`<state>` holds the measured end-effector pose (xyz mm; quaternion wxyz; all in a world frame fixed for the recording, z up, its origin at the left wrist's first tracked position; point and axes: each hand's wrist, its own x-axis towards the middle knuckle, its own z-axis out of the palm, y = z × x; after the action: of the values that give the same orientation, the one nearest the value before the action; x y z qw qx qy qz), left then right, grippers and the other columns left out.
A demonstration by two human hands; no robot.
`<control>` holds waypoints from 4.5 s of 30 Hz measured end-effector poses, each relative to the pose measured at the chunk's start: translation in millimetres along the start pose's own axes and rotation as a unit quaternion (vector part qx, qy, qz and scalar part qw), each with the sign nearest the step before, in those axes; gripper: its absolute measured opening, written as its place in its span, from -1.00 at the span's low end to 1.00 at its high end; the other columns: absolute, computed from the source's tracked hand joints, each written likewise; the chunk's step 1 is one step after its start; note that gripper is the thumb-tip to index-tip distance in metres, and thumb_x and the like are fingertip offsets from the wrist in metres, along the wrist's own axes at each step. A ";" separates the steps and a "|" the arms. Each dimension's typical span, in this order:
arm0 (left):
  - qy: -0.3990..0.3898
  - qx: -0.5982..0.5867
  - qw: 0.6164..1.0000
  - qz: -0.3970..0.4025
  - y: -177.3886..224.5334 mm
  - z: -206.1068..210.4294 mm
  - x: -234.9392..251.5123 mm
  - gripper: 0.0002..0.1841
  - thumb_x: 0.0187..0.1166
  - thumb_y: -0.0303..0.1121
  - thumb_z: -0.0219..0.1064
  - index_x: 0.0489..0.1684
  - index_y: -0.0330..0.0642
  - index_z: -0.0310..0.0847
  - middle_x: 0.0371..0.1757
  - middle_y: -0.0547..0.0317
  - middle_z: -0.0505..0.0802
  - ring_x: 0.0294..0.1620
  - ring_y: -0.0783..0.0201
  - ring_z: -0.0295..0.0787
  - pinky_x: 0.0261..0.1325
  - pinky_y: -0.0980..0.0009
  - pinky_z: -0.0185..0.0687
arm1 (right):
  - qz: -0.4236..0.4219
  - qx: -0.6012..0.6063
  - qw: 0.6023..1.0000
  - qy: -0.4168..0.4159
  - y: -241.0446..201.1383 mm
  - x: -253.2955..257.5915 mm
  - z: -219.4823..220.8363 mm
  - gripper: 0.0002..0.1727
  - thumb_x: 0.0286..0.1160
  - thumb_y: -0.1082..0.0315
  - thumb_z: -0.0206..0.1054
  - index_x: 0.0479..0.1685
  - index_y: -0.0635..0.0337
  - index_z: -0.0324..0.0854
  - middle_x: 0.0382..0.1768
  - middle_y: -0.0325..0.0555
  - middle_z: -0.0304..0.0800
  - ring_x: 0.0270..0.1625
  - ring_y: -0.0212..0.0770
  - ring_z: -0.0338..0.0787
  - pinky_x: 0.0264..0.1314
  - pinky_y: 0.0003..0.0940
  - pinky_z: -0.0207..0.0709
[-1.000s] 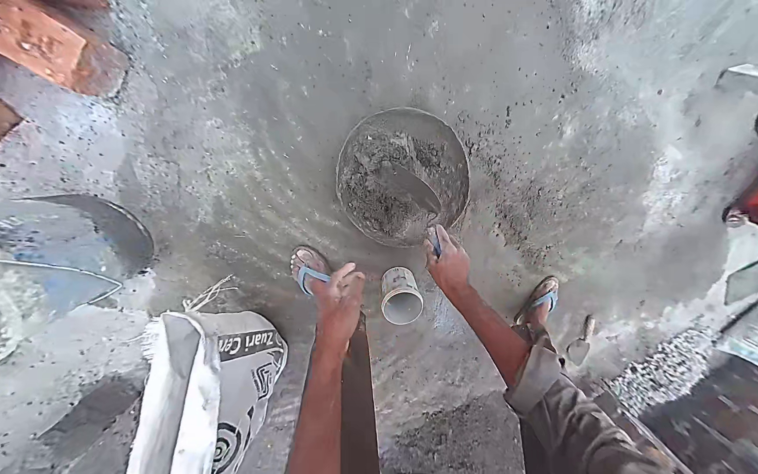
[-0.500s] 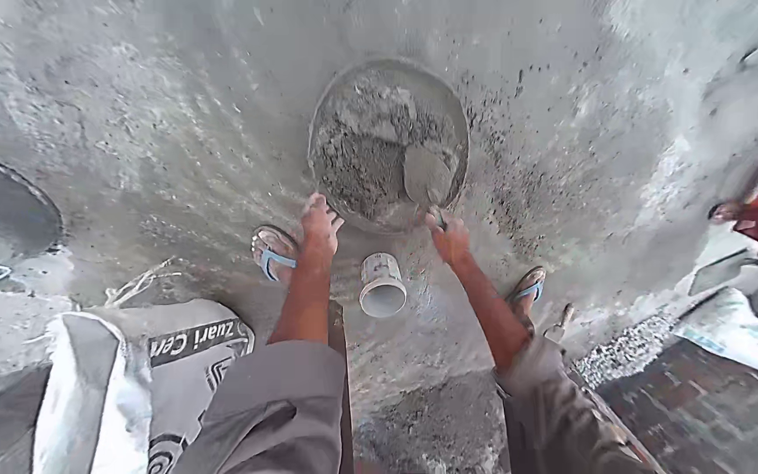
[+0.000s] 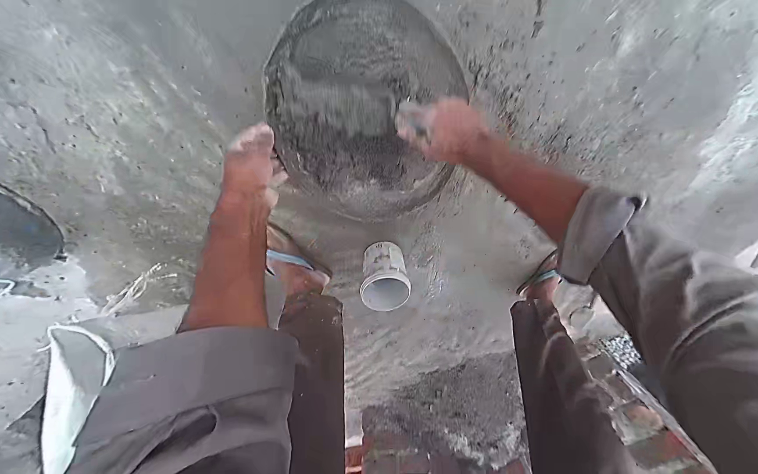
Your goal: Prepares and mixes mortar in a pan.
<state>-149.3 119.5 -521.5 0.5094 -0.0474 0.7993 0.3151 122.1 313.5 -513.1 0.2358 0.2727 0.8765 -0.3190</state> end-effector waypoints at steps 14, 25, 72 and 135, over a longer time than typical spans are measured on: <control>0.035 -0.041 0.998 -0.026 -28.3 3.9 -22.8 -0.45 0.76 0.01 0.22 0.67 0.04 0.37 0.50 -0.03 0.62 0.40 0.06 0.67 0.35 0.01 0.68 | 0.147 0.121 0.981 -0.026 -16.6 -39.3 46.0 -0.48 0.75 -0.09 0.07 0.48 -0.04 0.62 0.18 0.10 0.84 0.24 0.17 0.82 0.30 0.31 0.63; 0.052 -0.103 0.992 -0.040 -57.7 18.0 -41.5 -0.44 0.75 0.01 0.24 0.66 -0.03 0.42 0.59 -0.04 0.57 0.53 0.03 0.59 0.47 -0.05 0.62 | 0.293 -0.009 0.956 -0.029 20.9 -121.8 -15.2 -0.43 0.80 -0.11 -0.06 0.50 0.04 0.52 -0.05 0.28 0.84 0.01 0.39 0.85 -0.05 0.41 0.65; 0.062 -0.118 0.988 -0.084 -91.6 17.2 -50.5 -0.39 0.76 0.09 0.18 0.58 -0.21 0.42 0.45 -0.17 0.64 0.34 -0.02 0.67 0.35 -0.01 0.61 | 0.332 0.425 0.842 -0.002 -68.1 -193.5 -14.1 -0.53 0.87 0.00 0.02 0.36 0.18 0.59 -0.40 -0.08 0.71 -0.48 -0.19 0.71 -0.40 -0.24 0.66; 0.102 -0.294 0.934 -0.176 -119.5 50.4 -107.5 -0.41 0.86 0.01 0.01 0.70 -0.21 0.22 0.59 -0.17 0.49 0.49 -0.03 0.57 0.42 -0.06 0.59 | 0.113 0.068 0.974 -0.184 -135.8 -165.0 27.1 -0.40 0.85 0.12 -0.04 0.86 -0.05 0.17 0.10 0.30 0.79 -0.02 0.32 0.85 -0.05 0.24 0.66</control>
<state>-11.1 25.7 -499.4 0.4355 -0.3671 0.6975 0.4348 165.4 152.9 -376.4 0.4088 0.3217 0.7577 -0.3941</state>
